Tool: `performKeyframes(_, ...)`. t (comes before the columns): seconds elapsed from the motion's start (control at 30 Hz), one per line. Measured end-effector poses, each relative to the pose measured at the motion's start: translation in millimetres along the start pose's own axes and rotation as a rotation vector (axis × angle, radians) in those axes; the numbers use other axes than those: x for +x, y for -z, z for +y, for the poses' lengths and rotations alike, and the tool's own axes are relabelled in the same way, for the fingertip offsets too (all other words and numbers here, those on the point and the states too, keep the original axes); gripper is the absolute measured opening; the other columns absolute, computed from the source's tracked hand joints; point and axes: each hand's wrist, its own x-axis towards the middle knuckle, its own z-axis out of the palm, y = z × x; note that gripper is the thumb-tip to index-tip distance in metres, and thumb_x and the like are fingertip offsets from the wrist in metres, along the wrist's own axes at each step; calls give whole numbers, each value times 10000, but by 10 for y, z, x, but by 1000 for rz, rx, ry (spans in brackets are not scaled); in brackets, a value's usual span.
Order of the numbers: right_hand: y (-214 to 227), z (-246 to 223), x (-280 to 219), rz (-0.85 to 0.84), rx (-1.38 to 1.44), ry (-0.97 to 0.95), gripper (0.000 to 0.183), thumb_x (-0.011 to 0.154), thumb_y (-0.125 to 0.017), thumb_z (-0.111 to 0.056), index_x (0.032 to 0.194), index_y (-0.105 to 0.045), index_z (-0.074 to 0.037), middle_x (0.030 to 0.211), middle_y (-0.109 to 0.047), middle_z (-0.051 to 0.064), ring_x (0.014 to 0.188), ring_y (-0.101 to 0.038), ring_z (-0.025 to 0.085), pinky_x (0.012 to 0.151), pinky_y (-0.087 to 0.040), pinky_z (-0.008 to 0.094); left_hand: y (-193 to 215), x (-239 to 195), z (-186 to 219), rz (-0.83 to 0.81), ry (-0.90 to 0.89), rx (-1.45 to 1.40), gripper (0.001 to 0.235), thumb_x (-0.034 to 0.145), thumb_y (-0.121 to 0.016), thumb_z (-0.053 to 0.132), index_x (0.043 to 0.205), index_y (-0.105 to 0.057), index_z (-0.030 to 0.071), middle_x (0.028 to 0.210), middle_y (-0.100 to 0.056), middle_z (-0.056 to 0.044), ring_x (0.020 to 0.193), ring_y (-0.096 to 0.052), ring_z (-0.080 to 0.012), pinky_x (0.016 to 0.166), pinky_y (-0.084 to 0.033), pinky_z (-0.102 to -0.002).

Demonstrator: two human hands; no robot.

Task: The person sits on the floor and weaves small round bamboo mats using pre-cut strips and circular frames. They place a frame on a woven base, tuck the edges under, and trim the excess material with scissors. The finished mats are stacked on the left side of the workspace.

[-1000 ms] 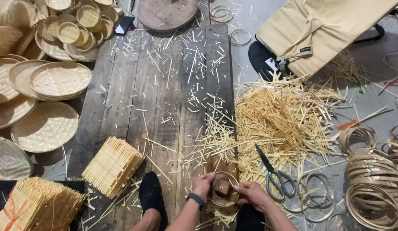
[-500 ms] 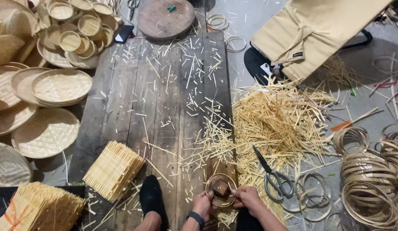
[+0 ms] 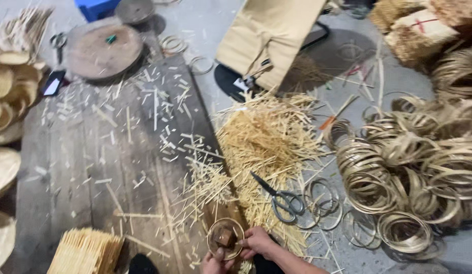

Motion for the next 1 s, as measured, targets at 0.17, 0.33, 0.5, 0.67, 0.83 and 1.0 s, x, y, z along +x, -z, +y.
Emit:
performKeyframes(0.17,-226,-649,-607,148,-52,0,493,953,-654,-433,1152,-589,14,889,-687,130,629,-746,278,477,-625,373,75,75,382,-259,-633,515,465,838,-716,75,1288,-637,-6,1134,-772,-123,1031,-730,-217,890,-581,-355)
performKeyframes(0.33,-460,-833,-818,201,-494,190,585,861,-789,-449,1127,-540,9,920,-713,237,731,-704,342,572,-543,383,-219,126,261,-43,-704,654,363,982,-696,256,1171,-769,-46,1003,-786,-182,944,-696,-212,855,-551,-344)
performKeyframes(0.5,-441,-825,-835,196,-713,320,514,847,-745,-371,1101,-562,38,935,-715,234,908,-727,364,813,-572,411,-572,-91,224,106,-725,749,426,989,-602,353,1191,-763,14,1023,-834,-141,961,-756,-186,846,-574,-314)
performKeyframes(0.67,-437,-963,-975,157,-682,365,499,867,-759,-369,1115,-607,36,948,-709,225,912,-707,357,814,-555,419,-625,-200,397,42,-656,722,440,987,-594,364,1195,-764,16,1032,-832,-174,941,-763,-220,829,-590,-337)
performKeyframes(0.83,-208,-727,-787,62,-553,415,406,925,-738,-338,1086,-618,15,914,-686,130,838,-678,249,773,-548,389,-369,-27,630,82,-511,913,440,1000,-573,388,1153,-794,39,1028,-825,-158,916,-776,-252,820,-603,-377)
performKeyframes(1.0,81,-310,-538,103,-360,560,348,959,-718,-348,1009,-636,-14,784,-646,49,691,-591,132,652,-498,314,188,77,1001,67,-450,902,399,982,-590,335,1148,-763,15,1082,-807,-152,947,-769,-255,829,-617,-386)
